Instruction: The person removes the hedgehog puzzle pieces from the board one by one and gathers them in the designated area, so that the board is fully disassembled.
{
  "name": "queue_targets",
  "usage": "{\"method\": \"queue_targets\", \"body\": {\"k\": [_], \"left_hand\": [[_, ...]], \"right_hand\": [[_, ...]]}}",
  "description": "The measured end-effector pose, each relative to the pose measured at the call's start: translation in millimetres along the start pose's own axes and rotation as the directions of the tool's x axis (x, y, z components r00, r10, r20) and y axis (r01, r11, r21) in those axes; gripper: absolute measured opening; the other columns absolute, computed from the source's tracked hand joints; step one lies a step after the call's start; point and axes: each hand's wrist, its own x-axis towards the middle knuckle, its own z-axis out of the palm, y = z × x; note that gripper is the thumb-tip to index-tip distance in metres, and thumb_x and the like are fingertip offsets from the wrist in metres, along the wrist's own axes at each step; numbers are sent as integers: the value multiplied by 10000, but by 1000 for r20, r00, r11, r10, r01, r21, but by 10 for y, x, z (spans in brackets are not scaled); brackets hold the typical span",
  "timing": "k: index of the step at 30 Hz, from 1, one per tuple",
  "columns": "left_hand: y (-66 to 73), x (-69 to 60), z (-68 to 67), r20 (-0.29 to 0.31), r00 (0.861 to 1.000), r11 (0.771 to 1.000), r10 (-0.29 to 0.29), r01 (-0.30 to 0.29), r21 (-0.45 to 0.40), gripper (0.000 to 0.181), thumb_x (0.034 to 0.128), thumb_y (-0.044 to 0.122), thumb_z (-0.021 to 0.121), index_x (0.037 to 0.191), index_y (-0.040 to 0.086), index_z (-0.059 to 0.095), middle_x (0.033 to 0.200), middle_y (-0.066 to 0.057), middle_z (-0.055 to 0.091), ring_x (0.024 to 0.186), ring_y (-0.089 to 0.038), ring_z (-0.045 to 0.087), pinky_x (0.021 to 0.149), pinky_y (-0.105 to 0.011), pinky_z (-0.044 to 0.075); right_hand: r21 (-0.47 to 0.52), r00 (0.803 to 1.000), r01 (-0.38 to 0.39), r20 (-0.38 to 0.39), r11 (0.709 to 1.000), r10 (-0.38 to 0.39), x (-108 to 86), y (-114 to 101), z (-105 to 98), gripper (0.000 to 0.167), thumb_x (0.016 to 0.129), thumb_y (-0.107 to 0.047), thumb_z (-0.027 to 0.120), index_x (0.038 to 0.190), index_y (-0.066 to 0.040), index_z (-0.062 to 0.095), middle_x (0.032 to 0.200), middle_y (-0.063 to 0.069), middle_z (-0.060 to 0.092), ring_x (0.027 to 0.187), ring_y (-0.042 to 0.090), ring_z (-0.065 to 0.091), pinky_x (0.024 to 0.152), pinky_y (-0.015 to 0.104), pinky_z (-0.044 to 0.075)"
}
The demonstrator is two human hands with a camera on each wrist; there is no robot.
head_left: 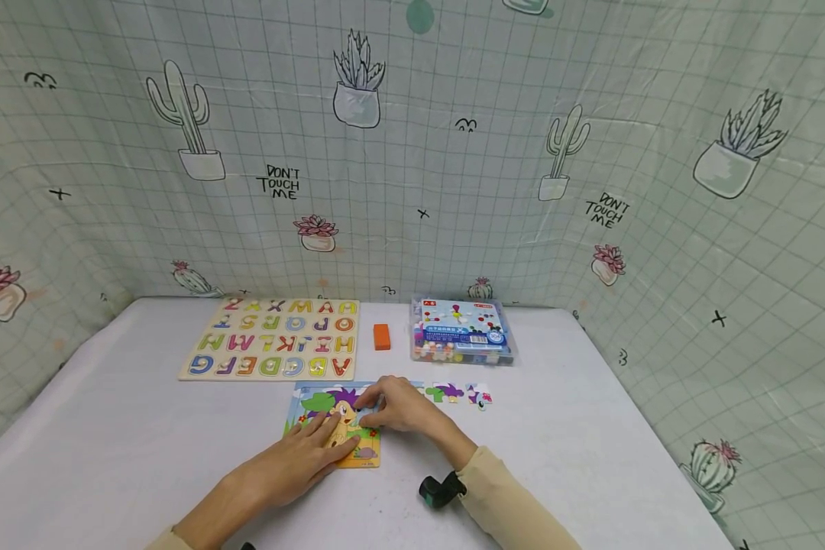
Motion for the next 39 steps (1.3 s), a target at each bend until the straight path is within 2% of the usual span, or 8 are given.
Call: {"method": "queue_targets", "body": {"k": [7, 14, 21, 29, 34, 39], "left_hand": [[-4, -13, -6, -8, 1000, 999, 8, -9, -33, 424, 1010, 222, 541, 1433, 238, 520, 1564, -254, 316, 1442, -475, 290, 1103, -657, 329], [-13, 1, -3, -4, 1000, 999, 6, -6, -45, 424, 1013, 222, 537, 1435, 257, 516, 1567, -257, 308, 1451, -466, 278, 1119, -641, 320], [-8, 17, -14, -14, 1000, 1000, 14, -14, -21, 425, 1008, 220, 548, 1430, 255, 523, 1549, -261, 342, 1437, -467, 309, 1109, -628, 345], [-11, 17, -6, -31, 999, 1000, 21, -22, -16, 420, 1005, 209, 553, 1423, 246, 533, 1541, -274, 348, 1424, -477, 327, 1101, -631, 354], [-16, 13, 9, -38, 999, 999, 35, -36, -15, 418, 1004, 204, 552, 1420, 236, 536, 1528, -293, 356, 1414, -493, 332, 1088, -641, 363], [-13, -2, 2, -24, 1000, 999, 15, -16, -31, 421, 1008, 215, 544, 1428, 245, 527, 1541, -286, 338, 1428, -486, 313, 1100, -644, 345]], "right_hand": [[-3, 1000, -19, -4, 1000, 19, -1, -23, 10, 283, 832, -215, 792, 1097, -119, 759, 914, -52, 692, 831, 75, 538, 704, 167, 442], [-5, 1000, 3, -3, 1000, -3, -14, -13, -24, 264, 831, -219, 795, 1078, -133, 758, 938, -43, 707, 799, 64, 533, 673, 163, 454], [43, 999, 27, 19, 999, -28, -68, 24, -94, 212, 900, -154, 709, 1112, -148, 714, 957, 8, 683, 781, 81, 573, 671, 173, 486], [113, 997, 42, 66, 993, -50, -91, 66, -102, 247, 956, -65, 603, 1178, -131, 688, 994, 109, 708, 670, 102, 570, 585, 168, 455], [145, 997, 34, 61, 989, -44, -107, 75, -93, 258, 982, -64, 556, 1193, -141, 684, 921, 112, 713, 593, 111, 582, 537, 171, 443], [161, 998, 45, 41, 986, -52, -141, 77, -137, 264, 985, -66, 548, 1198, -144, 684, 940, 100, 712, 636, 140, 611, 558, 182, 454]]}}
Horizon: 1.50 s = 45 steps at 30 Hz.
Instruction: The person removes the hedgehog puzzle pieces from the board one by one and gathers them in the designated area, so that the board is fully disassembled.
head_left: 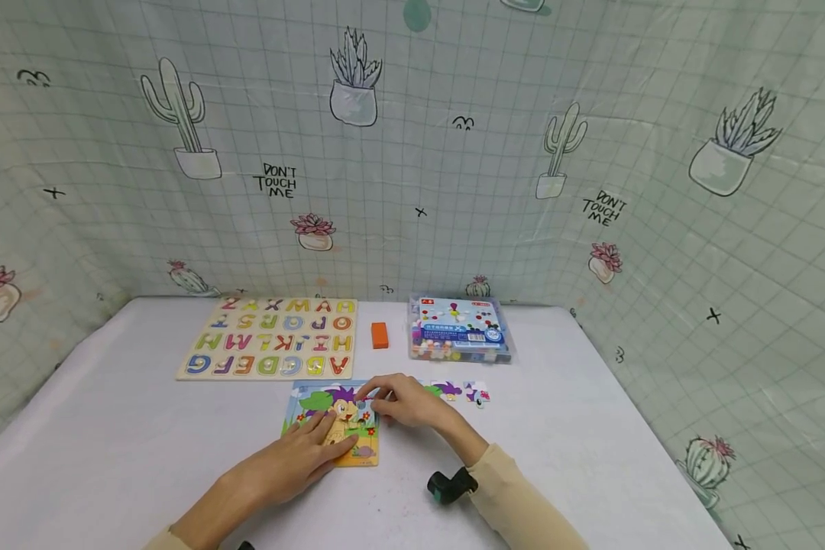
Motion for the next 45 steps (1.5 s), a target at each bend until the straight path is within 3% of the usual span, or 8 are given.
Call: {"method": "queue_targets", "body": {"k": [10, 15, 22, 28, 35, 45], "left_hand": [[5, -9, -8, -8, 1000, 1000, -10, 10, 19, 430, 1009, 219, 543, 1437, 253, 515, 1551, -268, 333, 1437, -469, 308, 1111, -629, 343], [4, -23, 2, -13, 1000, 1000, -7, 8, 11, 427, 1009, 217, 543, 1434, 245, 519, 1553, -265, 333, 1439, -469, 305, 1112, -626, 343], [7, -34, 17, -5, 1000, 1000, -16, 16, 3, 428, 1009, 232, 542, 1435, 262, 517, 1549, -256, 346, 1437, -458, 314, 1121, -620, 334], [-2, -33, 13, -18, 1000, 1000, 2, -1, 13, 426, 1013, 238, 532, 1439, 258, 512, 1541, -263, 355, 1432, -455, 327, 1108, -626, 347], [-3, -20, 4, -15, 1000, 1000, 6, -6, 8, 424, 1018, 237, 525, 1442, 248, 510, 1548, -268, 338, 1437, -462, 313, 1109, -624, 346], [-15, -20, 3, -24, 1000, 1000, 14, -14, 14, 431, 1012, 218, 537, 1442, 237, 510, 1541, -278, 343, 1430, -472, 318, 1102, -635, 350]], "right_hand": [[35, 999, 37, -38, 999, -36, -270, 221, -304, 257, 987, -60, 542, 1181, -134, 693, 937, 106, 701, 668, 240, 625, 564, 207, 459], [61, 999, 7, -50, 998, -4, -532, 433, -493, 240, 991, -77, 546, 1186, -100, 683, 884, 156, 678, 660, 279, 606, 531, 199, 425], [74, 996, -78, -47, 994, 81, -919, 678, -701, 244, 1001, -84, 533, 1201, -98, 672, 768, 219, 623, 559, 150, 486, 461, 185, 367], [85, 990, -128, -55, 988, 133, -1125, 861, -826, 242, 1002, -95, 535, 1201, -80, 670, 841, 186, 625, 595, 141, 514, 467, 193, 387], [67, 985, -156, -65, 986, 160, -1252, 998, -919, 240, 1003, -88, 532, 1190, -59, 679, 826, 126, 637, 599, 105, 520, 469, 188, 383], [37, 986, -151, -70, 988, 153, -1260, 997, -921, 233, 1002, -85, 527, 1163, -47, 691, 929, 137, 666, 617, 111, 544, 512, 193, 406]]}}
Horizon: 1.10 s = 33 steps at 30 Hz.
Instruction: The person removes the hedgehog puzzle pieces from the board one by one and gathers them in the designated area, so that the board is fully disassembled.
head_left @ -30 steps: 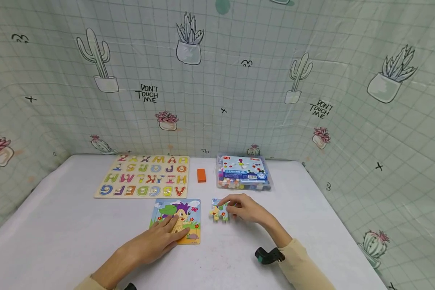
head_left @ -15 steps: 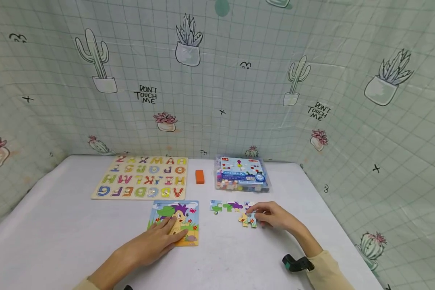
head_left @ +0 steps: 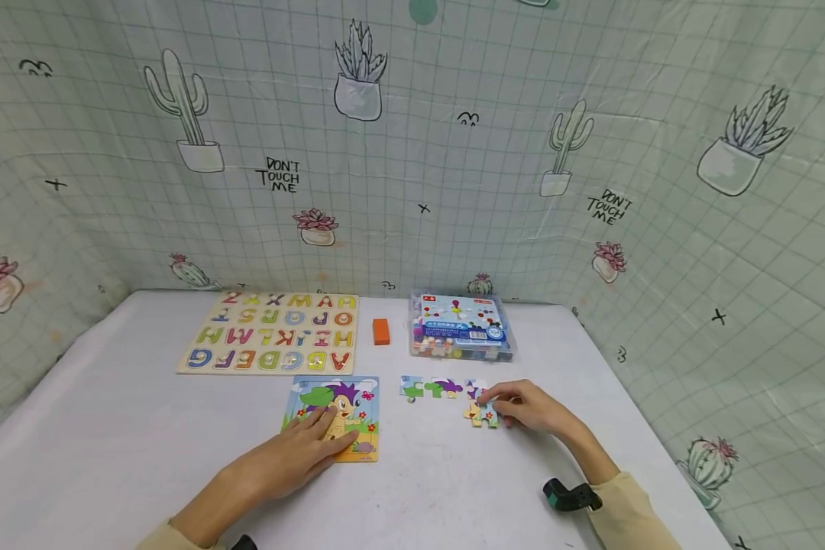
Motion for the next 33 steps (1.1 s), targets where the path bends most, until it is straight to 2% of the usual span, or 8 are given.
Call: {"method": "queue_targets", "body": {"k": [4, 10, 14, 21, 29, 33], "left_hand": [[-2, 0, 5, -11, 1000, 1000, 10, -10, 8, 429, 1012, 212, 537, 1440, 230, 513, 1539, -286, 341, 1425, -479, 322, 1097, -632, 356], [12, 6, 3, 4, 1000, 1000, -5, 5, 2, 428, 1009, 212, 543, 1435, 235, 519, 1543, -277, 340, 1431, -471, 318, 1104, -629, 350], [14, 7, 0, 5, 1000, 1000, -3, 3, 1, 425, 1009, 213, 544, 1433, 232, 522, 1540, -277, 346, 1428, -471, 323, 1105, -627, 350], [-15, -2, -5, -9, 1000, 1000, 7, -7, 16, 425, 1000, 213, 558, 1424, 229, 533, 1531, -261, 374, 1412, -463, 355, 1101, -612, 366], [-34, -42, -4, -21, 999, 999, -32, 32, -36, 420, 983, 226, 590, 1401, 247, 560, 1537, -259, 363, 1420, -458, 343, 1095, -608, 376], [-46, -67, -9, -34, 998, 998, -48, 47, -38, 418, 981, 221, 594, 1397, 234, 565, 1530, -265, 368, 1415, -466, 345, 1071, -610, 400]], "right_hand": [[-25, 1000, 19, -6, 1000, -19, -1, -35, -6, 235, 999, -74, 524, 1153, -37, 697, 945, 147, 677, 615, 123, 554, 560, 203, 429], [-93, 999, -42, -33, 995, 39, 0, -56, -17, 246, 1008, -95, 510, 1146, -77, 713, 785, 75, 617, 608, 115, 538, 574, 207, 411], [-112, 996, -72, -55, 991, 66, 2, -50, -22, 247, 1004, -103, 514, 1151, -84, 712, 796, 64, 606, 610, 117, 533, 566, 210, 403], [-134, 997, -51, -67, 990, 42, 71, -156, 42, 226, 1003, -162, 553, 1143, -82, 710, 699, 57, 600, 591, 106, 515, 539, 210, 407], [-157, 996, 14, -86, 987, -28, 267, -383, 238, 212, 983, -162, 581, 1139, -99, 710, 821, 69, 666, 592, 82, 527, 522, 206, 441], [-136, 996, 24, -85, 990, -36, 382, -518, 356, 226, 980, -189, 592, 1152, -91, 703, 868, 80, 672, 585, 95, 533, 508, 214, 443]]}}
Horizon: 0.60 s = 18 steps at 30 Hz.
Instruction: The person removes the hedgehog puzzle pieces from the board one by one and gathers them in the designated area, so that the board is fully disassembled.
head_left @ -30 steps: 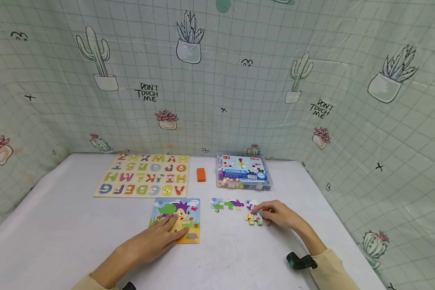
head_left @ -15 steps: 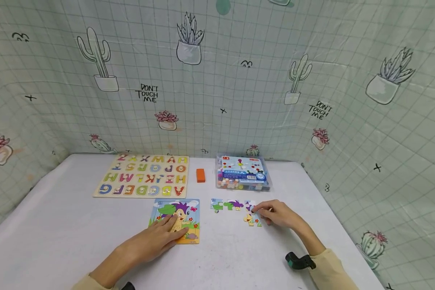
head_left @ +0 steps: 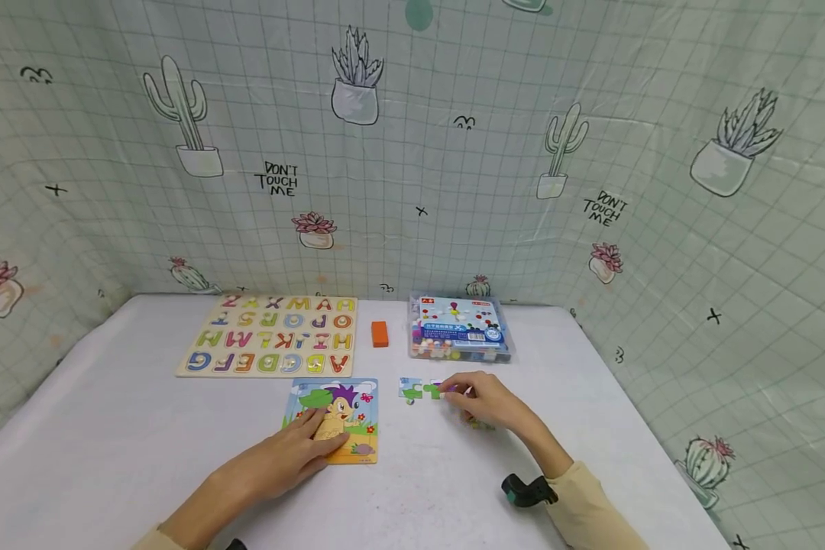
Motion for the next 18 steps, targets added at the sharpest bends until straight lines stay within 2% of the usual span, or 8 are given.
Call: {"method": "queue_targets", "body": {"k": [5, 11, 18], "left_hand": [[-33, -31, -7, -11, 1000, 1000, -2, 2, 9, 407, 971, 206, 607, 1377, 185, 586, 1491, -294, 409, 1383, -495, 378, 1037, -619, 426], [-63, -51, -29, 14, 1000, 1000, -13, 13, 5, 390, 963, 206, 621, 1350, 168, 612, 1472, -302, 433, 1385, -500, 374, 1035, -614, 429], [-91, -49, -47, 16, 1000, 1000, -17, 17, -1, 363, 958, 220, 627, 1320, 197, 641, 1460, -316, 441, 1380, -498, 385, 1016, -623, 441]], "right_hand": [[36, 1000, -8, 24, 999, 7, 139, -202, 177, 222, 976, -202, 605, 1152, -98, 693, 872, 64, 668, 601, 141, 570, 522, 215, 447], [70, 996, 49, 69, 996, -54, 319, -405, 399, 225, 954, -170, 638, 1143, -58, 686, 846, 29, 647, 606, 185, 610, 526, 198, 442], [72, 994, 59, 90, 996, -65, 500, -642, 621, 231, 935, -197, 670, 1133, -80, 699, 808, -11, 627, 585, 101, 568, 515, 189, 413]]}}
